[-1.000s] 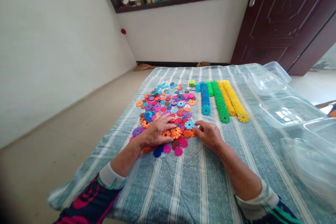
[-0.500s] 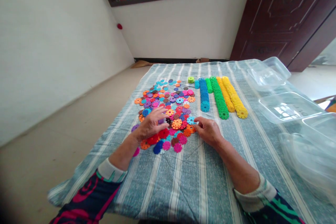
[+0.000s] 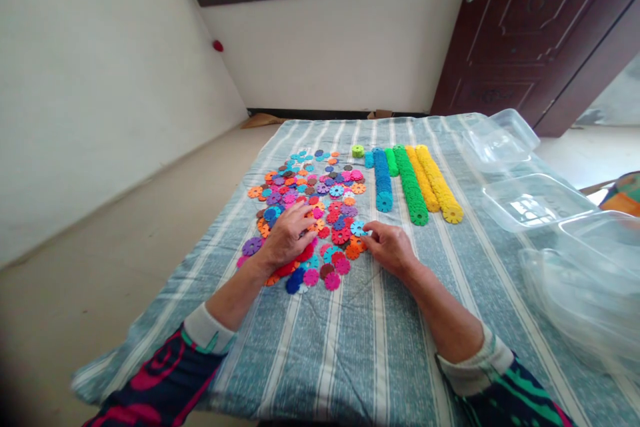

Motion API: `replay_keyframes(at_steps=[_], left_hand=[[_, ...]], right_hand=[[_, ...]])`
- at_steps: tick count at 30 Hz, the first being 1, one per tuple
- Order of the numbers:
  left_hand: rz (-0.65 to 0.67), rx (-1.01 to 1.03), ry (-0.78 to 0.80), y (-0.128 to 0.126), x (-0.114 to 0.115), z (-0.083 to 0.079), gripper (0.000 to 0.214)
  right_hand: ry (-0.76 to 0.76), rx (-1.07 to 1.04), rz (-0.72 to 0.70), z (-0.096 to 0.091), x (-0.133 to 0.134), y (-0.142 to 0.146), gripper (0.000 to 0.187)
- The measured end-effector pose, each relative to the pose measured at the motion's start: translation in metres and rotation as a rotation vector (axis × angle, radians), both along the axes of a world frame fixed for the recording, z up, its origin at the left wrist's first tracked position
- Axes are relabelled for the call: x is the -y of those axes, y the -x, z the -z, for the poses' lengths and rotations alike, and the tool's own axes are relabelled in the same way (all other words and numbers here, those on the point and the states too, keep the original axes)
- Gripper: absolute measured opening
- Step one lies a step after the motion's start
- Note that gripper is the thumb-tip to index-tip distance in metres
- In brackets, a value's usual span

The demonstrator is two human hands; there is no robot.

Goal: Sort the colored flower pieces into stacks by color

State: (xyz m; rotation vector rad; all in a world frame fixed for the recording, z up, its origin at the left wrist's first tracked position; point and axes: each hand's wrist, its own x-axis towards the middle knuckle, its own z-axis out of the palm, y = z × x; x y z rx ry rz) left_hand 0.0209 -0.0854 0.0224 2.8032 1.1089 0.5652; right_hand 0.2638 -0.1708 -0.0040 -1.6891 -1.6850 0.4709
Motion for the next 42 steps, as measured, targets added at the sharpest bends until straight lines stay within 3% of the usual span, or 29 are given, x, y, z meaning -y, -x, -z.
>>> replay_keyframes(at_steps=[6,9,18,24,28,33,38,42], left_hand=[[0.238,0.006,0.12,-0.008,0.015,-0.001,0.023],[0.286,-0.016,0.161,-0.011,0.02,-0.001,0.024],[0.284,0.06,0.183,-0.008,0.019,-0.002,0.006],[0.281,0.055,0.207,-0.007,0.018,0.005,0.024],[0.261,0.056,0.214,-0.004,0.014,0.01,0.016],[0.235,0.071,0.229,-0.003,0.013,0.01,0.017],[0.231,0.09,0.226,-0.003,0.017,0.005,0.016],[0.227,0.086,0.232,-0.004,0.019,0.004,0.013]], right_hand=[[-0.009,0.008,-0.01,0.001,-0.001,0.001,0.024],[-0.029,-0.002,0.002,0.003,-0.002,0.002,0.024],[-0.102,-0.026,0.048,0.008,-0.004,0.007,0.021],[-0.129,0.003,0.07,0.013,-0.006,0.009,0.021],[-0.165,0.069,0.093,0.015,-0.005,0.011,0.021],[-0.284,0.22,0.219,0.013,-0.004,0.01,0.021],[-0.255,0.386,0.124,0.012,-0.003,0.012,0.018],[-0.236,0.397,0.032,0.013,-0.003,0.017,0.016]])
